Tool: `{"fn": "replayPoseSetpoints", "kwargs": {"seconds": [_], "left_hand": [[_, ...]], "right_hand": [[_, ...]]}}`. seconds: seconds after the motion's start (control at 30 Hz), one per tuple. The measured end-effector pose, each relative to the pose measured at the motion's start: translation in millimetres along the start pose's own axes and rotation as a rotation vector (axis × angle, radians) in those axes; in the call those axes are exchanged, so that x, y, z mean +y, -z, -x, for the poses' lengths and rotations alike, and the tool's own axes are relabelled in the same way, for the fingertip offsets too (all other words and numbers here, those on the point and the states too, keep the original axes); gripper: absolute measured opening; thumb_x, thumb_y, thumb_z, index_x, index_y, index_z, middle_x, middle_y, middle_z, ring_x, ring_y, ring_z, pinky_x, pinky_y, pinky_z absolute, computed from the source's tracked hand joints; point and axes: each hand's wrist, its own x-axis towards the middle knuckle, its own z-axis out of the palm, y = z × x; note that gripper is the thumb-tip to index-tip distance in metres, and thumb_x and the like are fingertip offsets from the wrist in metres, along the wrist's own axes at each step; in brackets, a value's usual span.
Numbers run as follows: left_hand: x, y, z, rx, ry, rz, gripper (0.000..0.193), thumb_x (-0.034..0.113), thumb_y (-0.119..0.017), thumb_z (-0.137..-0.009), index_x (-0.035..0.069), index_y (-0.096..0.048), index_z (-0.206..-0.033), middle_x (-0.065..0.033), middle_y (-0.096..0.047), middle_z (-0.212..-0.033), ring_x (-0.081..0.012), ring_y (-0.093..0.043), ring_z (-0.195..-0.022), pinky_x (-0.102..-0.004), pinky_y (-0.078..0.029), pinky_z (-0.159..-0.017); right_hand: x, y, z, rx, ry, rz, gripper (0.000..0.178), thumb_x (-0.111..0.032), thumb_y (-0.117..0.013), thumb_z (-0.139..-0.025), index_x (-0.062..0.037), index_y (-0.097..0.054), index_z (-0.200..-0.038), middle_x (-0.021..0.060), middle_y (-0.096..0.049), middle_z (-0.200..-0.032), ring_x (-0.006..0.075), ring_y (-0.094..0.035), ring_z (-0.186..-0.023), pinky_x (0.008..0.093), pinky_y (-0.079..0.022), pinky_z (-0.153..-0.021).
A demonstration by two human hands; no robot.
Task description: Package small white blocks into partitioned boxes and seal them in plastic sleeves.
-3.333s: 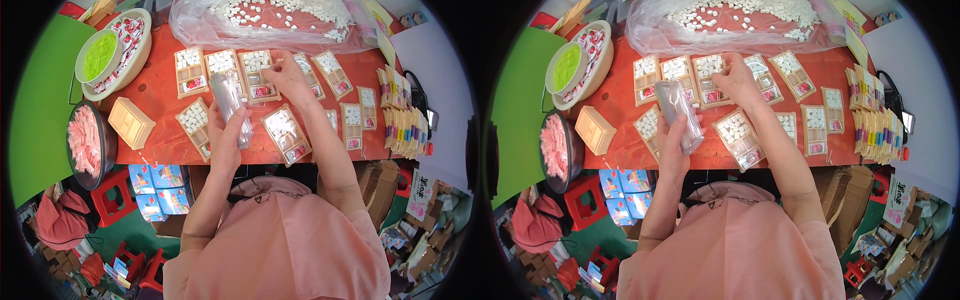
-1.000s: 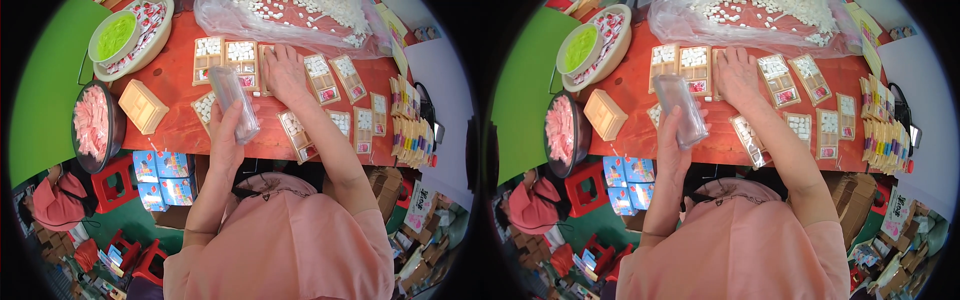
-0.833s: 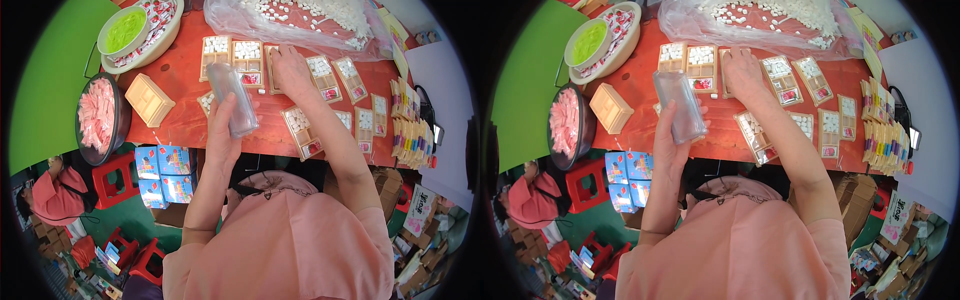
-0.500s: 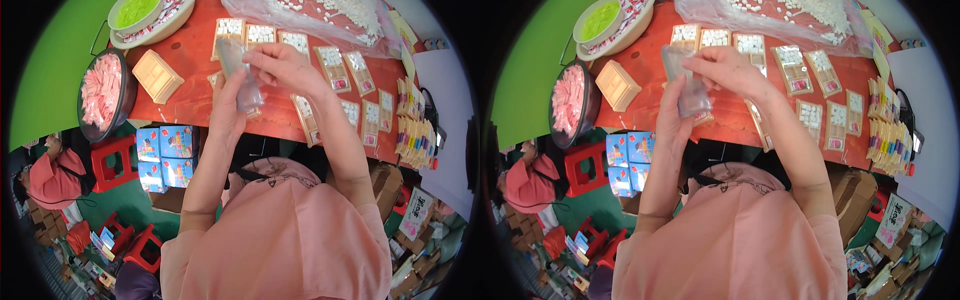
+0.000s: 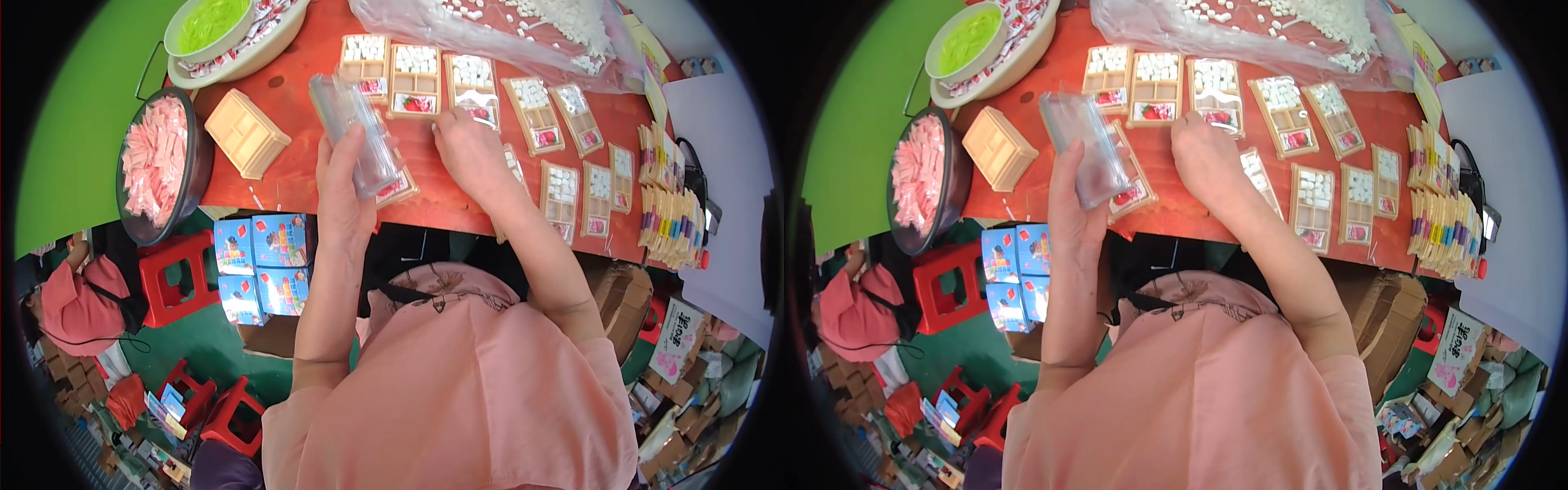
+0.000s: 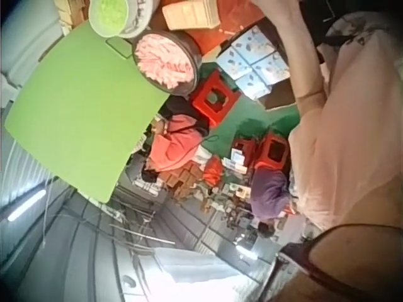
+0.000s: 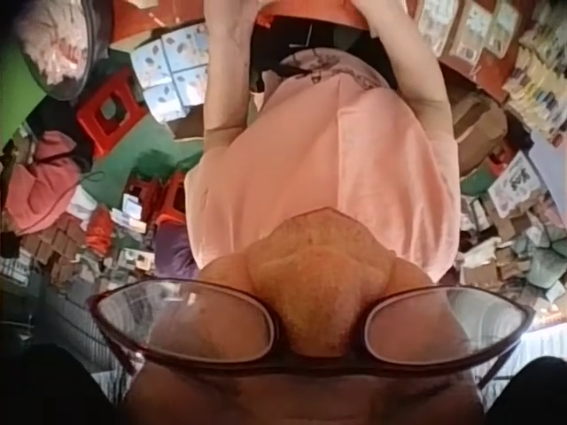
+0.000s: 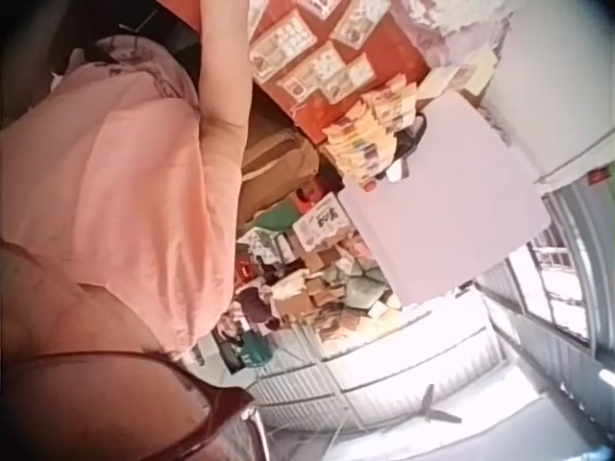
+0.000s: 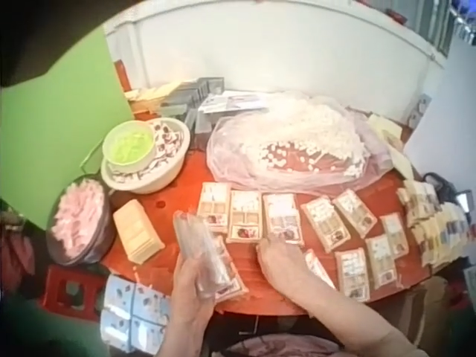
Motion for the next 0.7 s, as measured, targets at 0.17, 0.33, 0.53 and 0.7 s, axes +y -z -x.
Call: {"fn": "replayPoseSetpoints", "kwargs": {"seconds": [0.17, 0.33, 0.53, 0.7], "left_hand": [[10, 0, 8, 0.008, -0.052, -0.025, 0.049, 0.027, -0.068, -0.095, 0.002, -0.045, -0.130, -0.0133, -0.064, -0.113, -0.0219, -0.069, -0.098, -0.0391, -0.061, -0.078], [7, 6, 14, 0.025, -0.014, -0.042, 0.055, 0.027, -0.069, -0.094, 0.001, -0.043, -0.134, -0.0148, -0.064, -0.116, -0.0227, -0.069, -0.100, -0.0389, -0.061, -0.081], [12, 7, 8, 0.039, -0.020, -0.029, 0.054, 0.026, -0.069, -0.094, 0.001, -0.043, -0.134, -0.0148, -0.064, -0.116, -0.0229, -0.070, -0.100, -0.0386, -0.062, -0.081], [16, 5, 7, 0.046, -0.013, -0.017, 0.055, 0.027, -0.069, -0.094, 0.001, -0.043, -0.135, -0.0149, -0.064, -0.115, -0.0225, -0.070, -0.099, -0.0383, -0.062, -0.080]], "right_hand": [[-5, 2, 4, 0.032, 0.068, -0.038, 0.010, -0.009, -0.063, -0.089, -0.0001, -0.060, -0.091, 0.0182, -0.063, -0.094, 0.0357, -0.068, -0.078, 0.0461, -0.055, -0.066], [-9, 19, -18, -0.104, -0.126, -0.431, 0.011, -0.007, -0.065, -0.089, 0.0002, -0.059, -0.095, 0.0152, -0.067, -0.090, 0.0245, -0.067, -0.076, 0.0374, -0.053, -0.067], [-6, 1, -69, -0.066, -0.083, -0.663, 0.023, -0.014, -0.068, -0.092, 0.0013, -0.065, -0.109, 0.0101, -0.069, -0.087, 0.0170, -0.065, -0.078, 0.0333, -0.053, -0.072], [-16, -28, -133, 0.102, -0.001, -0.572, 0.019, -0.014, -0.070, -0.090, 0.0014, -0.067, -0.100, 0.0140, -0.071, -0.089, 0.0247, -0.067, -0.081, 0.0371, -0.053, -0.074]]}}
